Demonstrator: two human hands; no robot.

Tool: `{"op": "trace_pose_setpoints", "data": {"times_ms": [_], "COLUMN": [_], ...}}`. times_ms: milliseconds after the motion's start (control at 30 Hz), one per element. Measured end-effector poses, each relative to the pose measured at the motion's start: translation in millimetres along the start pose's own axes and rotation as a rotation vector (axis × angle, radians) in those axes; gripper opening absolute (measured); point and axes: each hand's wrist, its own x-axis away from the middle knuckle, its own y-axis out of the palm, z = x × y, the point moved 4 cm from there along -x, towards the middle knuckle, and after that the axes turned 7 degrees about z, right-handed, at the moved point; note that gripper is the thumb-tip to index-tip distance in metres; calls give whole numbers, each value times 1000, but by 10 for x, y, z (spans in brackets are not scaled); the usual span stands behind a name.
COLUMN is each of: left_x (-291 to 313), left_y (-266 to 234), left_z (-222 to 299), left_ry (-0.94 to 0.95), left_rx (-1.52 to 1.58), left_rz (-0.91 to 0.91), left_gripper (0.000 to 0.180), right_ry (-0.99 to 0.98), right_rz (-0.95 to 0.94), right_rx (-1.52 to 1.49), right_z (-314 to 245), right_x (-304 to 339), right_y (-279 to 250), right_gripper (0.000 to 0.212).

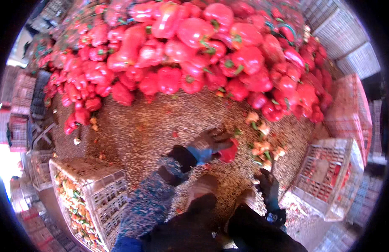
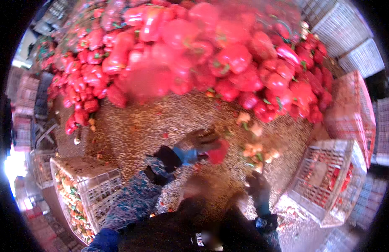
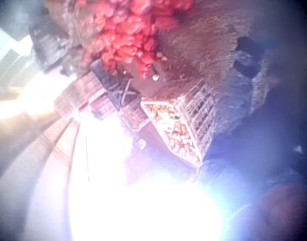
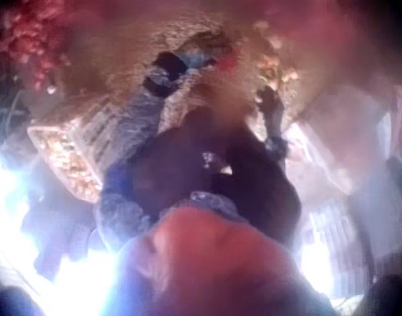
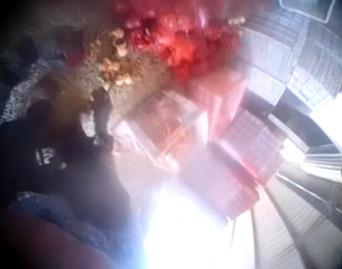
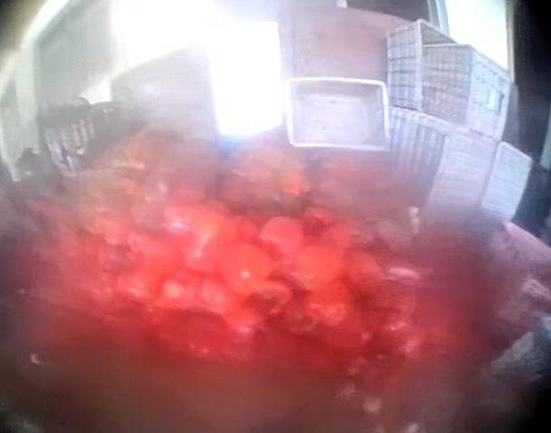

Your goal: The person uses a knife to cut the tops off red peppers and remove the internal cores and seeds by hand, placing the processed peppers into plastic crates.

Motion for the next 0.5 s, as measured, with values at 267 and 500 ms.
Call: {"op": "trace_pose_setpoints", "data": {"times_ms": [267, 500], "left_x": [183, -97], "left_y": [-67, 161], "left_z": [92, 338], "left_ry": [-875, -851], "left_rx": [286, 264], "left_rz": [327, 328], "left_gripper": [46, 57], "right_ry": [51, -30], "right_rz": [-217, -300], "right_rx": [75, 395], "right_z": [-51, -248], "right_x": [-146, -54], "right_y": [525, 840], "right_gripper": [38, 33]}}
